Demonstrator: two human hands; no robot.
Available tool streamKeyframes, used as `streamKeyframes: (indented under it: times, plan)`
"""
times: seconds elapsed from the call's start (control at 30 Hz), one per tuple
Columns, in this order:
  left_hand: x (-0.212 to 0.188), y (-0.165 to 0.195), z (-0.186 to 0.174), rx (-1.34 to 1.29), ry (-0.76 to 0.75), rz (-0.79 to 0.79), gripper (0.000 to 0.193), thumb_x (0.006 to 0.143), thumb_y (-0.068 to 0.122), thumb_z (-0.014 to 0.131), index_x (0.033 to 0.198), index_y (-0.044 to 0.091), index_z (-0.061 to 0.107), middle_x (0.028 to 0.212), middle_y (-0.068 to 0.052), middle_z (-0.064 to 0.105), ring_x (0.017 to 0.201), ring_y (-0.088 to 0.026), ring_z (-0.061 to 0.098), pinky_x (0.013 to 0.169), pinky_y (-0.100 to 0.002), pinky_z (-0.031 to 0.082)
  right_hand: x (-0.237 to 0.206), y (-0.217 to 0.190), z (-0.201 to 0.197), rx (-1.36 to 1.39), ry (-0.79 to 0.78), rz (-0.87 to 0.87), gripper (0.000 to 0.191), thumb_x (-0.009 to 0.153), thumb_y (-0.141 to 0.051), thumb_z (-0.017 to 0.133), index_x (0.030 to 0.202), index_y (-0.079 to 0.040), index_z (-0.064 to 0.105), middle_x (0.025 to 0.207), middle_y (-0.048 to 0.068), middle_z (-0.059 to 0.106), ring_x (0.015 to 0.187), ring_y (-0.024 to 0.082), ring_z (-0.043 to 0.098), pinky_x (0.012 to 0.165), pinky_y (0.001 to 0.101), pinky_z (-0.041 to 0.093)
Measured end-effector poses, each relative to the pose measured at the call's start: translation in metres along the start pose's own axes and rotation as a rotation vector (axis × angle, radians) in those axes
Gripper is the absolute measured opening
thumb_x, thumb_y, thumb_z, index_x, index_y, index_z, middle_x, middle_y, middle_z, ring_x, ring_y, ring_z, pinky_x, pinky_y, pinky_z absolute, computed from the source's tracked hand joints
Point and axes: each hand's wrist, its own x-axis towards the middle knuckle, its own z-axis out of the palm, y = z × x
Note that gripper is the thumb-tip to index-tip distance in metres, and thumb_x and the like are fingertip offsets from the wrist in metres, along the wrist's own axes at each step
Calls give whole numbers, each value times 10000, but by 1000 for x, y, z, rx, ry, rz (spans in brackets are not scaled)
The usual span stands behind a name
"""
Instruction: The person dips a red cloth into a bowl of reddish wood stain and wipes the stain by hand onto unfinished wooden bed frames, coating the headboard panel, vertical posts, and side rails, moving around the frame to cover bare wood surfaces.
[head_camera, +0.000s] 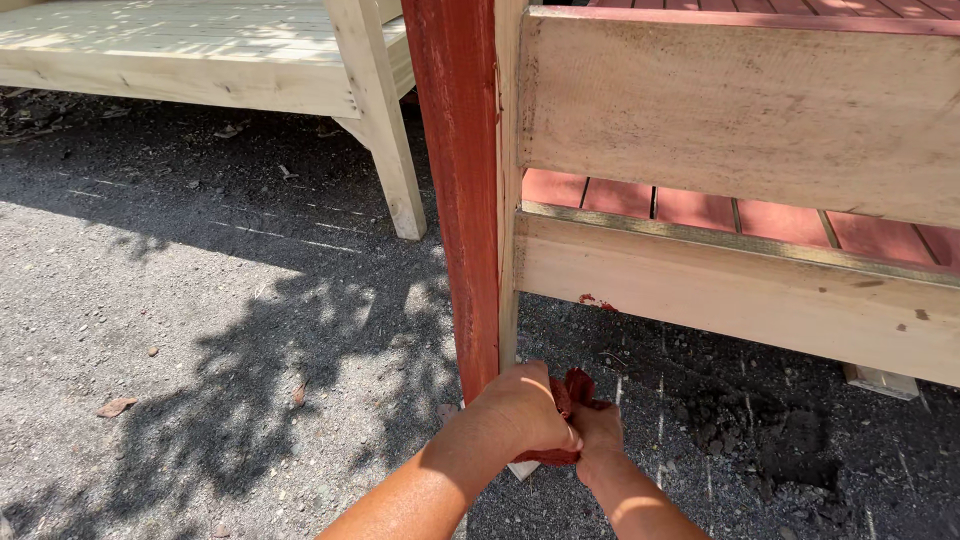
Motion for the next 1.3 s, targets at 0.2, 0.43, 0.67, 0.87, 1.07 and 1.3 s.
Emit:
streamKeyframes:
  times: [0.2, 0.43, 0.67, 0.87, 1.07, 1.3]
  plan:
    - [17, -57, 42, 18, 108, 71, 767, 672, 424, 890, 1157, -72, 561, 1109, -266, 708, 1037, -345, 722, 871, -375, 612, -3, 29, 32, 41, -37, 27, 676, 876, -51, 705, 1498, -178, 472, 1317, 99, 659, 1101, 245, 693, 916, 378, 591]
    - [40, -94, 70, 43, 174, 99, 560, 758, 302, 794, 1154, -30, 577, 1138, -250, 664, 1024, -400, 704, 850, -430, 602, 6, 43, 64, -319, -192, -325, 472, 804, -169, 703, 1274, -215, 723, 1140, 5, 818, 1073, 172, 774, 946, 321, 569]
    - [42, -82, 67, 133, 3, -4, 590, 707, 272, 806, 1183, -7, 597, 1103, -229, 711, 1050, -376, 711, 884, -419, 594, 23, 88, 51, -903, -218, -281, 368, 767, -450, 784, 1016, -183, 831, 1019, 134, 791, 1028, 311, 747, 893, 379, 581]
    - [30, -61, 47, 83, -45, 44, 609, 673, 221, 815, 1200, 1, 604, 1092, -242, 712, 1058, -371, 705, 871, -420, 595, 25, 86, 32, -721, -271, -161, 354, 752, -330, 853, 1050, -144, 814, 1007, 84, 825, 962, 242, 789, 890, 347, 580]
    - [27, -60, 50, 103, 13, 1, 558, 738, 140, 798, 1203, -43, 548, 1080, -277, 688, 1034, -399, 723, 842, -421, 617, 31, 59, 63, -286, -283, -61, 564, 845, -84, 753, 1395, -167, 657, 1245, 53, 760, 1077, 188, 723, 931, 325, 537]
    - [-2, -59, 18, 112, 52, 87, 365, 715, 173, 773, 1054, 63, 690, 928, -207, 745, 945, -375, 729, 789, -426, 602, 16, 37, 73, 331, -373, -57, 448, 933, 31, 545, 1366, -9, 654, 1270, 103, 744, 1099, 210, 717, 935, 333, 561]
